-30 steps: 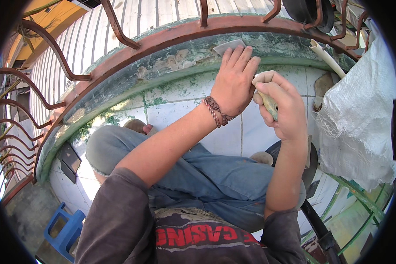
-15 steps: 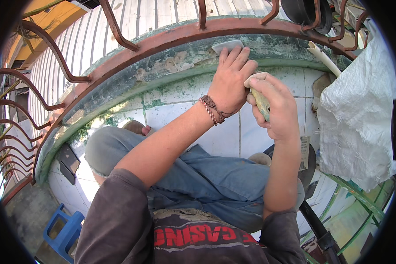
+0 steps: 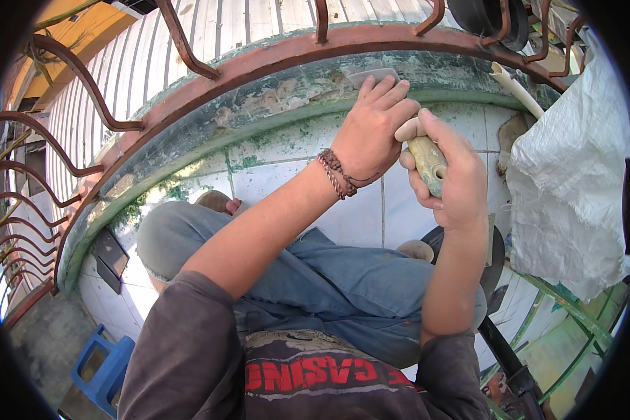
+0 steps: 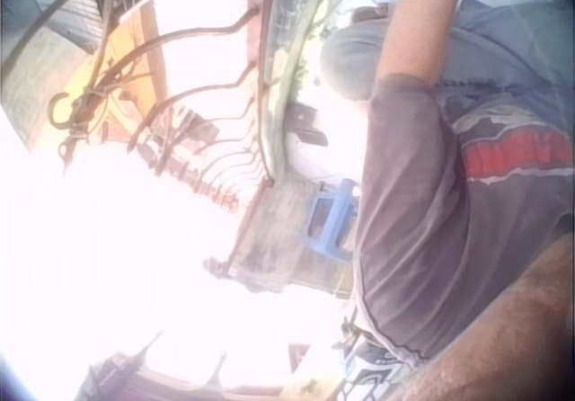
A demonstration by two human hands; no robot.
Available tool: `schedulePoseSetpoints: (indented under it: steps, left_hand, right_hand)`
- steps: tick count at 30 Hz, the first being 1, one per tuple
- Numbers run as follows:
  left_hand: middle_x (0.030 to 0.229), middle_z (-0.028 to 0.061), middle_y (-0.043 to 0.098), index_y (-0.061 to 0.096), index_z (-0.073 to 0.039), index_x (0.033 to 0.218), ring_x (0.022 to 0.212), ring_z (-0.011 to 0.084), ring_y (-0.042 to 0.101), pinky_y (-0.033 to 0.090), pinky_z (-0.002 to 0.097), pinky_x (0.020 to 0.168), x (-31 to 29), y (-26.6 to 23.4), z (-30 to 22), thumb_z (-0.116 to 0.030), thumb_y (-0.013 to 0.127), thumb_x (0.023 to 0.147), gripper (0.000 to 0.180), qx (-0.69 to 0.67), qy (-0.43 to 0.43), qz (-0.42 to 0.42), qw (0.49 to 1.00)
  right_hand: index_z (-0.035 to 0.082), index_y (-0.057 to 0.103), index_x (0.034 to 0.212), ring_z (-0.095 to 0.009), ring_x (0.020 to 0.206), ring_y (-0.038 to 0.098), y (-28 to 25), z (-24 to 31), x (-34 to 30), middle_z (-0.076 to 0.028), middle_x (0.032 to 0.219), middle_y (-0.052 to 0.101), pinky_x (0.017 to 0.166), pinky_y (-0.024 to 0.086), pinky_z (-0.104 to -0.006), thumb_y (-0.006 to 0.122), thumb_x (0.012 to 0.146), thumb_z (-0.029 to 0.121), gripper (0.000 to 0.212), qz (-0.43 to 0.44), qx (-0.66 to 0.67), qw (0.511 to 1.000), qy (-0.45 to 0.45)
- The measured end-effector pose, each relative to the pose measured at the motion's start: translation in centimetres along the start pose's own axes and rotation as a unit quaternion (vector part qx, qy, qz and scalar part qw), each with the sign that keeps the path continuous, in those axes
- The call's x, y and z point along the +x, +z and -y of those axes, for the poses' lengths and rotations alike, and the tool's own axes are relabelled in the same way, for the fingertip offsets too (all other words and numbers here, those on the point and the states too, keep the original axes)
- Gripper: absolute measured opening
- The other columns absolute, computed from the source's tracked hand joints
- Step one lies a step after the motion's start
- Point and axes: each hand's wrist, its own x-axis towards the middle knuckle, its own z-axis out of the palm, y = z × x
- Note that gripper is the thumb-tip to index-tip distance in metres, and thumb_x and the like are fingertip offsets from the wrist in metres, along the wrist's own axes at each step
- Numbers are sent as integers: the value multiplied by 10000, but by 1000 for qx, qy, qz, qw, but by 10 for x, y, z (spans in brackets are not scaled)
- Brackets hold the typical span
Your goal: The person scrapes old green paint from a curved metal railing using a scraper tool. They work along the length of the railing, removing loose paint and debris while sitting on the floor.
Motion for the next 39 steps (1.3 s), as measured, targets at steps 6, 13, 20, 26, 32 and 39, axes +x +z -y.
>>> schedulePoseSetpoints:
  steps: [6, 13, 20, 26, 32, 39]
  left_hand:
    - [1295, 178, 590, 623, -50, 1064, 1290, 393, 475, 344, 509, 1108, 8, -2, 13, -91, 640, 814, 254, 48, 40, 0, 998]
    - [1283, 167, 603, 620, -40, 1070, 1276, 401, 485, 382, 503, 1074, 14, -4, 21, -92, 645, 800, 276, 37, 55, 13, 998]
    - [1278, 150, 609, 616, -55, 1039, 1253, 395, 505, 412, 484, 1045, 16, -2, 18, -94, 653, 790, 255, 37, 58, 11, 998]
    - [1257, 172, 615, 621, -60, 1039, 1252, 395, 503, 422, 471, 1034, 17, 1, 4, -93, 648, 794, 248, -12, 20, 24, 999]
    - [1274, 136, 619, 637, -69, 1107, 1252, 394, 507, 430, 480, 1034, 18, 4, 14, -119, 653, 798, 313, 25, 41, 23, 999]
    - [1308, 155, 598, 626, -61, 1159, 1291, 390, 488, 410, 476, 1067, 24, 5, 25, -121, 619, 836, 329, 35, 56, 43, 997]
  right_hand:
    - [38, 606, 911, -75, 349, 362, 8, -12, 11, -45, 668, 527, 305, 197, -219, 487, 989, 367, 359, -46, -10, 999, -3]
    - [45, 607, 910, -67, 363, 376, 6, -19, 15, -42, 675, 533, 307, 212, -207, 452, 1004, 383, 383, -36, 3, 999, -15]
    - [47, 610, 905, -64, 369, 399, 3, -24, 21, -42, 671, 538, 303, 217, -197, 438, 1009, 427, 430, -17, 34, 999, -28]
    - [51, 609, 903, -60, 370, 399, -4, -11, 12, -41, 661, 532, 304, 212, -193, 422, 1012, 470, 471, -16, 67, 997, -25]
    - [48, 609, 885, -63, 362, 366, -2, -13, 14, -46, 660, 527, 306, 198, -201, 409, 1012, 499, 509, -29, 85, 996, -15]
    - [40, 625, 889, -60, 376, 376, -4, -21, 22, -38, 676, 533, 313, 207, -210, 418, 1012, 493, 512, -35, 72, 996, -28]
